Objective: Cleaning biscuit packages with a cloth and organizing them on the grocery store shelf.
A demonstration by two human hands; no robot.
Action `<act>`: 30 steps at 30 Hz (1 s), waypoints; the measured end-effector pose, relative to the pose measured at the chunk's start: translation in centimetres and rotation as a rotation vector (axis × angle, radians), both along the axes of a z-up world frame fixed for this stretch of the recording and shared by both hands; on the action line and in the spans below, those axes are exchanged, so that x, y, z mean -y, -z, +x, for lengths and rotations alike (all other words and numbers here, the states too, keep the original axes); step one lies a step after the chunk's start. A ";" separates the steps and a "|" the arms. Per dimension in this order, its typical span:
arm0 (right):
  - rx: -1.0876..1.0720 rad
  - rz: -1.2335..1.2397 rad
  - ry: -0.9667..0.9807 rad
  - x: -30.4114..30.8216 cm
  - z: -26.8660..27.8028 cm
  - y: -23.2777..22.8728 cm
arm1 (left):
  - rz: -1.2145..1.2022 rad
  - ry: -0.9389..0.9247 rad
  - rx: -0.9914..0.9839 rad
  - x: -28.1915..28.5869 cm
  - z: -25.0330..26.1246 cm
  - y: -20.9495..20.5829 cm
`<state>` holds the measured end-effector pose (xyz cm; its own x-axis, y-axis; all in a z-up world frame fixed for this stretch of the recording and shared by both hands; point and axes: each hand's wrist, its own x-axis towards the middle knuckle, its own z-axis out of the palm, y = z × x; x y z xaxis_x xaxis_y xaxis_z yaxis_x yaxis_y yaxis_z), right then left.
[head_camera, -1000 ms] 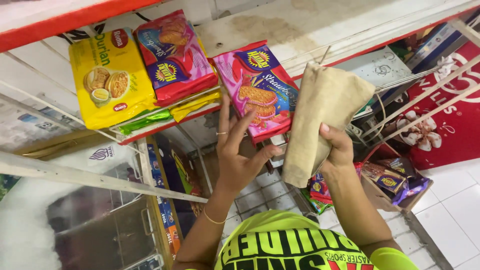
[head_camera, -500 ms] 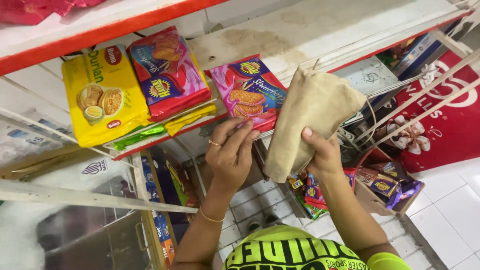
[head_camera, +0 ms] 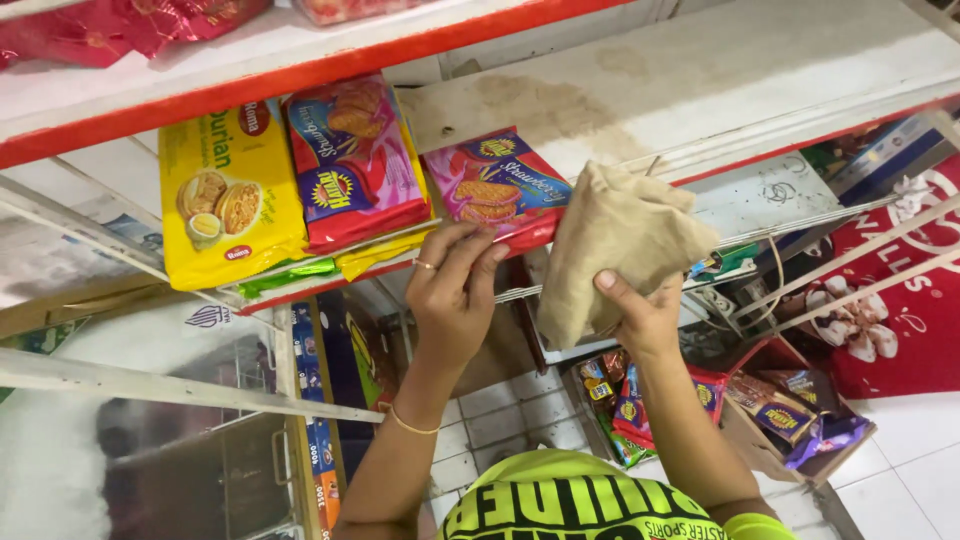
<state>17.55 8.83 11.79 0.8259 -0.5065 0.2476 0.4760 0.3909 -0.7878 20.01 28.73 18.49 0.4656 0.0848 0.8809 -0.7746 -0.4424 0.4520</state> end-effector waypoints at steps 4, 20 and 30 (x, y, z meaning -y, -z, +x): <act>-0.071 -0.091 -0.086 -0.3 1.0 -1.8 | 0.092 -0.011 -0.042 -0.3 1.4 -0.1; -0.181 -0.199 -0.260 0.3 5.9 0.2 | 0.501 -0.415 -0.286 0.1 4.5 0.9; -0.159 -0.182 -0.178 0.5 5.2 -1.0 | -0.541 0.380 -0.687 2.2 -0.9 9.4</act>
<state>22.75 8.32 12.84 0.9334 -0.3092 0.1819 0.2780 0.3029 -0.9116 19.09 26.51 9.07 0.9472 0.1371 0.2898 -0.3120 0.1866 0.9316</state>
